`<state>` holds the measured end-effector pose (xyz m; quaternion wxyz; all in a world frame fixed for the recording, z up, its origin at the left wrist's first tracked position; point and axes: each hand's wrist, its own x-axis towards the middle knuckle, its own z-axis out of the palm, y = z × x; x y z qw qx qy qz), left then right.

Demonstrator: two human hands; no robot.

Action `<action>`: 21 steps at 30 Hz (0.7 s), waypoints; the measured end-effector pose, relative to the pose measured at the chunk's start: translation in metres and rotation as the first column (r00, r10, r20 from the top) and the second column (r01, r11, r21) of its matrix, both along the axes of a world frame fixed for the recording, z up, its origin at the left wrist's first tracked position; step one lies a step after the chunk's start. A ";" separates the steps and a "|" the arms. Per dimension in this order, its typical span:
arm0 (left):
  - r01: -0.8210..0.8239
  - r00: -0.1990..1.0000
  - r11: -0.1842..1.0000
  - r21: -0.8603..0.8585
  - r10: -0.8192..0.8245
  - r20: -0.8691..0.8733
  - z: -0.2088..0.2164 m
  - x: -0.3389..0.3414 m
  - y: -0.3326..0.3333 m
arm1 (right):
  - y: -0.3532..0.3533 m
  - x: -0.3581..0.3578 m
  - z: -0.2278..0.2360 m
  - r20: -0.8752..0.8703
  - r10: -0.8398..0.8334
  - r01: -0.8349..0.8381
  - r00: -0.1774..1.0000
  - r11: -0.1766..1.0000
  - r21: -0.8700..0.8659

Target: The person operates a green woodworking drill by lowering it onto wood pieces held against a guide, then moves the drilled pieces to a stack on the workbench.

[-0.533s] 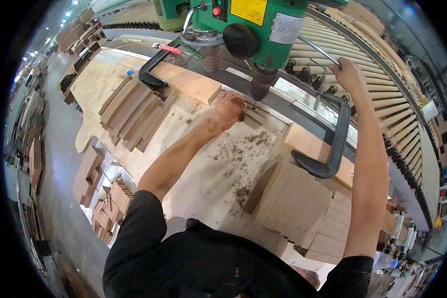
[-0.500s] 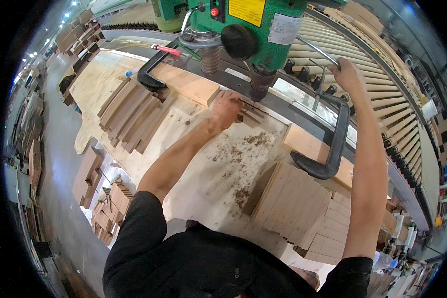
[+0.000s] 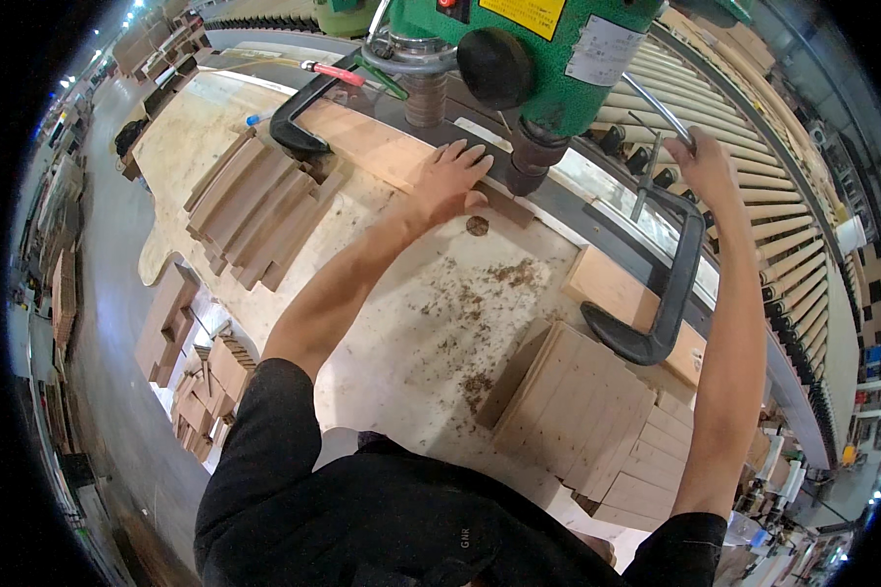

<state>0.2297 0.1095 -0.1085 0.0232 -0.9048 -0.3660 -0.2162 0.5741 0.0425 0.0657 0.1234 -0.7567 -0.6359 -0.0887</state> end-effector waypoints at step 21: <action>0.079 0.993 0.995 -0.061 -0.084 -0.079 0.000 0.005 0.016 | 0.117 -0.048 -0.156 -0.769 0.279 -0.240 0.575 0.956 0.168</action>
